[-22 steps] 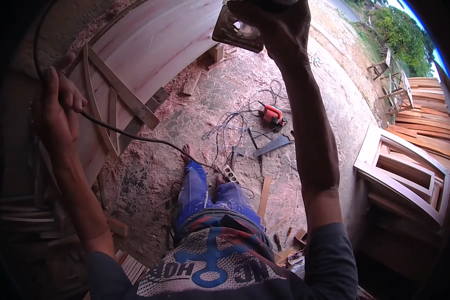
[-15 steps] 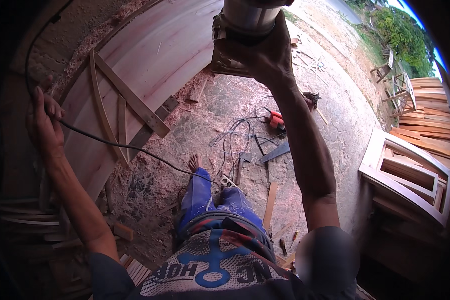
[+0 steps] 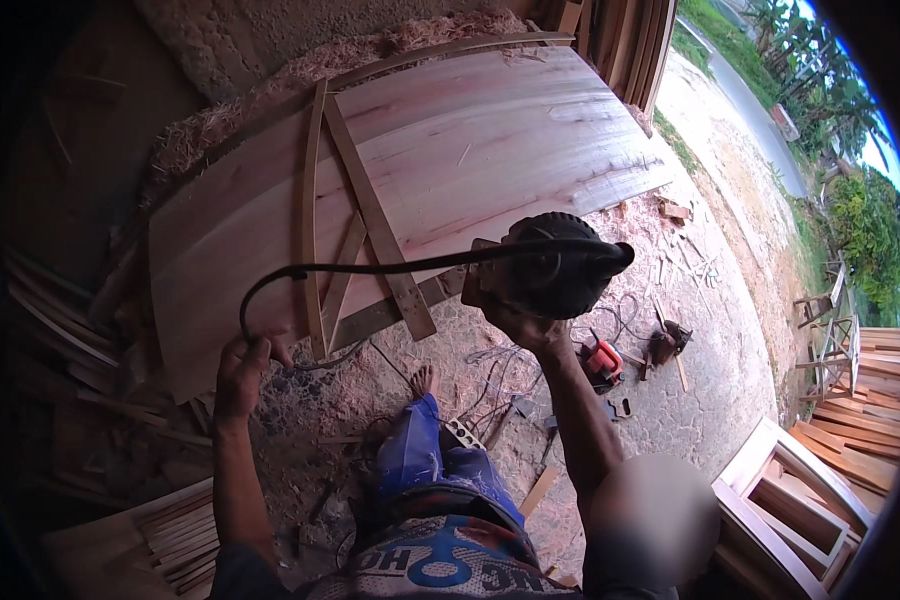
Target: The person marks a wooden board with a pencil and ruler, prepares electrical connections on the floor, and uses a handheld router to cut a groove into the wood along a guide.
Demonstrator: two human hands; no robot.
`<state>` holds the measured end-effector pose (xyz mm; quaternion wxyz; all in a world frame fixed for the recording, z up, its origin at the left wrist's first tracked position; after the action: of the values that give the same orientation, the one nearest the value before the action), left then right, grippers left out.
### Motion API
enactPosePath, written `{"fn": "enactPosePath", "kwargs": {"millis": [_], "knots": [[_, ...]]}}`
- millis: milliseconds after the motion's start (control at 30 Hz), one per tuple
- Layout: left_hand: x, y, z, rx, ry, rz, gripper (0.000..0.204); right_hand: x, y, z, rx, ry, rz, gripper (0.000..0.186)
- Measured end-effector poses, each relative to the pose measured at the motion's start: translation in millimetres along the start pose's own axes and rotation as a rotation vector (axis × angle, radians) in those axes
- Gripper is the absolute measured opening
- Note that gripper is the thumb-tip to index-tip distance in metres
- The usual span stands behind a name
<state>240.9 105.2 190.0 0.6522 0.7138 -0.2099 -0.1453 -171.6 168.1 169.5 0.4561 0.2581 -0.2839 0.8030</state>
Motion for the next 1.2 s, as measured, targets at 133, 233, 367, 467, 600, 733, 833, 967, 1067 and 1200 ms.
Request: {"fn": "enactPosePath", "kwargs": {"millis": [133, 233, 367, 467, 600, 733, 833, 967, 1067, 1200], "knots": [[-32, -57, -49, 0.28, -0.439, -0.531, 0.063, -6, -6, 14, -0.314, -0.082, 0.503, 0.047], [-40, -66, -34, 0.244, -0.187, -0.288, 0.048, -16, -14, 27, -0.397, -0.163, 0.699, 0.048], [-82, 20, 30, -0.294, 0.156, 0.256, 0.034, -41, -15, 29, -0.497, -0.249, 0.836, 0.05], [-112, 98, 57, -0.634, 0.099, 0.355, 0.037, -58, -21, 30, -0.467, -0.236, 0.906, 0.05], [-126, 111, 96, -0.548, -0.065, 0.256, 0.04, -46, -19, 52, -0.216, -0.296, 0.567, 0.065], [-126, 119, 100, -0.579, -0.063, 0.173, 0.04, -40, -12, 53, -0.181, -0.236, 0.481, 0.098], [-134, 115, 107, -0.537, -0.064, 0.13, 0.037, -44, -2, 45, -0.119, -0.244, 0.356, 0.101], [-138, 105, 119, -0.551, -0.039, 0.227, 0.031, -49, 3, 38, -0.228, -0.294, 0.476, 0.094], [-143, 97, 125, -0.52, -0.063, 0.195, 0.028, -56, 12, 20, -0.246, -0.335, 0.438, 0.087], [-128, 79, 146, -0.292, 0.07, 0.031, 0.032, -66, 30, 0, -0.291, -0.282, 0.593, 0.041]]}}
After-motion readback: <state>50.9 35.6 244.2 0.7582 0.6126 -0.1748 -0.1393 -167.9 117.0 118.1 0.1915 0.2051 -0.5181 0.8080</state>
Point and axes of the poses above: each hand's wrist, its own z-axis towards the middle knuckle, its own x-axis out of the back of the hand, y = z × x, the point moved 2 cm from there along z, towards the middle knuckle, and after that the axes turned 2 degrees about x, right-handed, at the moved point
